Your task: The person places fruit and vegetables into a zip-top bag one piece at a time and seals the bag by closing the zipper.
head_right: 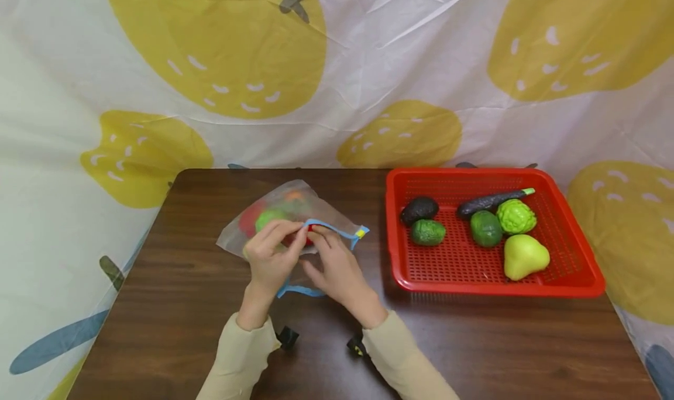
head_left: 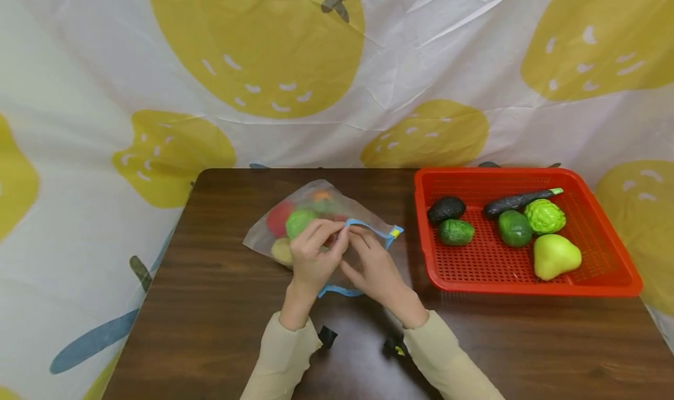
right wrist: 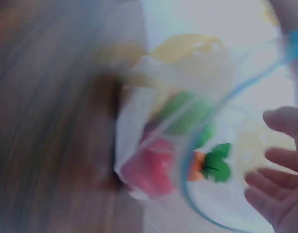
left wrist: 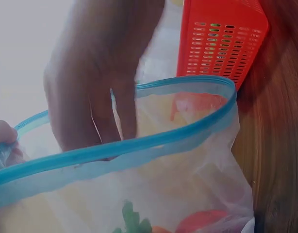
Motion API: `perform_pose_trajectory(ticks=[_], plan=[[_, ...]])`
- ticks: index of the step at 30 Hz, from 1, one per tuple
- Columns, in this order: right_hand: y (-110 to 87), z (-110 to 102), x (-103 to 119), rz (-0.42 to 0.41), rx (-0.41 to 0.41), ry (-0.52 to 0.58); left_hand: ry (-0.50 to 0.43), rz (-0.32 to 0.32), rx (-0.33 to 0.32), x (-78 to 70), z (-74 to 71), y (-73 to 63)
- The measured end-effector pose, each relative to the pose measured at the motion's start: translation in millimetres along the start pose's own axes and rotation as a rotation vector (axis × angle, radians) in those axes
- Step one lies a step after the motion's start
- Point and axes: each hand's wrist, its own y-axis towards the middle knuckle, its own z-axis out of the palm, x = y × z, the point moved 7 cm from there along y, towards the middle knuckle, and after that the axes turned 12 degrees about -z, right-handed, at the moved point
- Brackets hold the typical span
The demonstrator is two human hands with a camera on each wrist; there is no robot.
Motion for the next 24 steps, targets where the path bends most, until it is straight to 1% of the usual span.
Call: perform_pose_trajectory(ticks=[2, 4, 6, 8, 10, 11, 14, 15, 17, 19, 21, 24], plan=[[-3.8, -16, 10, -0.015, -0.014, 0.083, -0.002, -0.001, -0.001, 0.3, 0.5, 0.4], [-8.9, -32, 14, -0.015, -0.03, 0.157, -0.012, -0.002, -0.002, 0.4, 1.4, 0.5], [-14.2, -49, 13, 0.014, -0.055, 0.197, -0.014, 0.006, -0.006, -0.1, 2.0, 0.5], [-19.1, -68, 6, 0.045, -0.093, 0.181, -0.019, 0.009, -0.012, -0.4, 2.7, 0.4], [-22.0, -88, -9, 0.124, -0.118, 0.14, -0.015, 0.015, -0.021, -0.5, 2.5, 0.3], [-23.4, -98, -19, 0.18, -0.119, 0.11, -0.012, 0.018, -0.025, -0.4, 2.1, 0.3], [-29.1, -125, -53, 0.386, -0.067, 0.014, -0.009, 0.02, -0.032, -0.1, 1.6, 0.1], [-32.1, -132, -65, 0.452, -0.031, -0.025, -0.01, 0.02, -0.033, 0.0, 1.4, -0.1], [-38.3, -144, -86, 0.555, 0.049, -0.079, -0.017, 0.02, -0.032, 0.2, 1.3, -0.6], [-43.0, -155, -104, 0.621, 0.111, -0.118, -0.02, 0.021, -0.033, 0.1, 1.0, -0.8], [-45.1, -165, -119, 0.654, 0.153, -0.146, -0.021, 0.025, -0.034, -0.1, 0.8, -0.6], [-45.9, -175, -140, 0.689, 0.186, -0.175, -0.019, 0.033, -0.037, -0.5, 0.6, 0.5]])
